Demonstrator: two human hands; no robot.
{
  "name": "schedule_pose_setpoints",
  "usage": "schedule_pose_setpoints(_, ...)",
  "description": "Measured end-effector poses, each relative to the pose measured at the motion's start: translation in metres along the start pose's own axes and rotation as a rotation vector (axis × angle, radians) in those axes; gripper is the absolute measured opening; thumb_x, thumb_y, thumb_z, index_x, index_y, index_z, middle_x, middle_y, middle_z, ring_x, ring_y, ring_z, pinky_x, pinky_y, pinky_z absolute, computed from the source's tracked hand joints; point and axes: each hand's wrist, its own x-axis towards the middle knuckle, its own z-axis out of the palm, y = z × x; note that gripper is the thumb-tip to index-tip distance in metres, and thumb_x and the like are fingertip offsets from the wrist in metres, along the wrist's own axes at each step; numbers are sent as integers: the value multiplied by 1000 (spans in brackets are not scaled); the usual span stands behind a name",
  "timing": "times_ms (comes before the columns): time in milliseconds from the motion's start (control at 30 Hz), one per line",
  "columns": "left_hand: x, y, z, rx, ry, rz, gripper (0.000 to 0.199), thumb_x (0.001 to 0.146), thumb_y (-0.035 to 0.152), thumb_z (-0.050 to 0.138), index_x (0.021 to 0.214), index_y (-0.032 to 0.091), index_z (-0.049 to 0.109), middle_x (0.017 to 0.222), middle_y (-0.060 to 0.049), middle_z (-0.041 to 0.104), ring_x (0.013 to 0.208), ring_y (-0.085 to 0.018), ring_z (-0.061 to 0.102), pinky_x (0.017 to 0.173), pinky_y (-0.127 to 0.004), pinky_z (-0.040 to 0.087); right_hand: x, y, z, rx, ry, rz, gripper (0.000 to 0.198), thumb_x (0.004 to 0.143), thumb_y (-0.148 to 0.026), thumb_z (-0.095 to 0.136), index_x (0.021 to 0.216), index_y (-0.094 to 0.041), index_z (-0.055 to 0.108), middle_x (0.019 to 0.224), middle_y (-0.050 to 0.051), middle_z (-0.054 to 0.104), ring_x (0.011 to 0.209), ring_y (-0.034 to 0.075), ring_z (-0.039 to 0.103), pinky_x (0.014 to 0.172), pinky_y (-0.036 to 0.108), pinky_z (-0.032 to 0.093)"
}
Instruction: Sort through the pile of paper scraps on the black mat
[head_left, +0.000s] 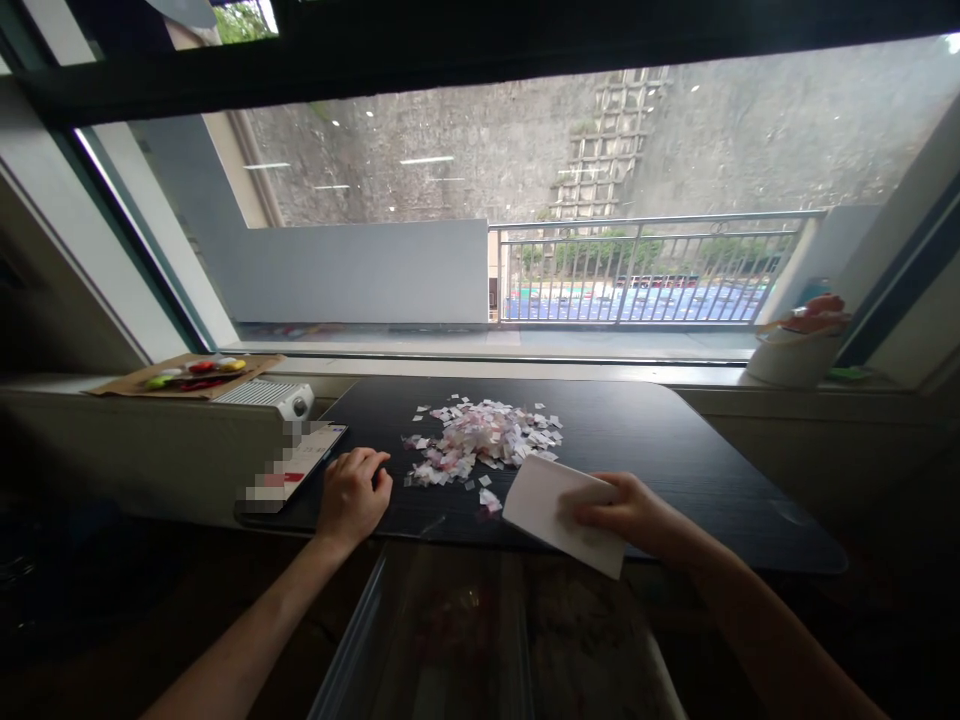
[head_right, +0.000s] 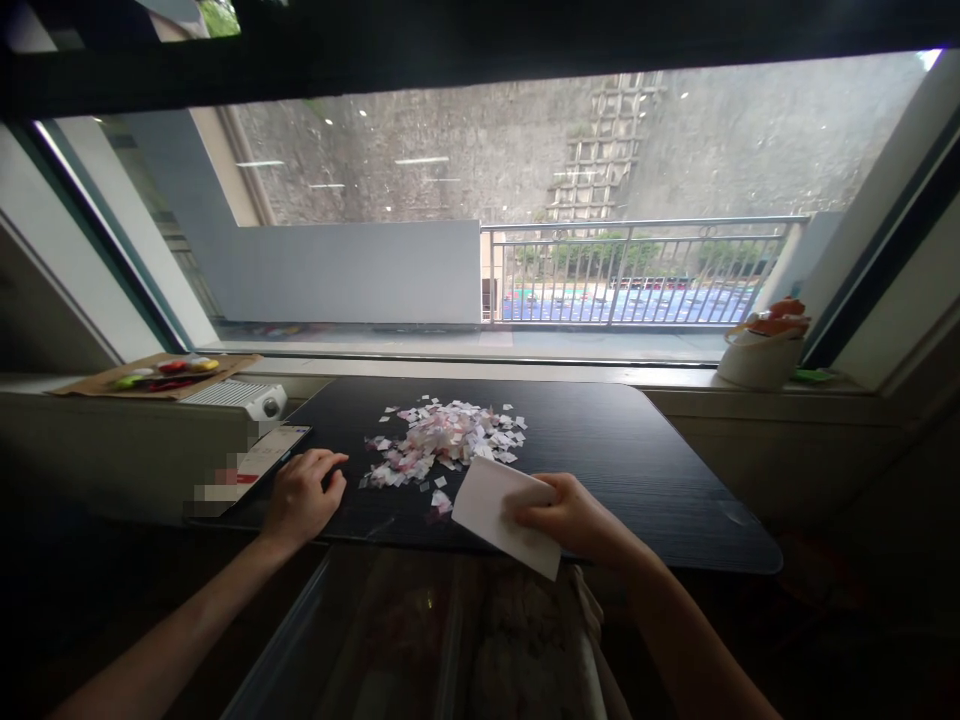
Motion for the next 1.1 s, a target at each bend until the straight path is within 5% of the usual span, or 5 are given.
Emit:
schedule_pose_setpoints(533,0,2,0,-14,7,-8,24,79,20,44,91,18,65,89,-7,65,85,-24,60,81,-39,45,-7,-8,32,48,-186,13,19,54,-20,75,72,-13,71,62,0,69,56,14,60,52,23,44)
schedule_pose_setpoints(767,0,3,-1,-17,7,-13,24,79,19,45,91,18,65,89,-7,65,85,-23,60,82,-39,45,6,-10,17,-117,8,-149,23,59,-28,73,75,-12,71,62,1,67,55,13,57,51,23,42)
schedule_pose_setpoints(1100,0,3,-1,-22,10,-3,24,79,18,45,91,18,65,89,-7,65,84,-23,60,80,-39,45,-4,-18,36,-282,-73,-160,22,67,-31,66,77,-11,68,61,0,59,54,11,48,49,22,35)
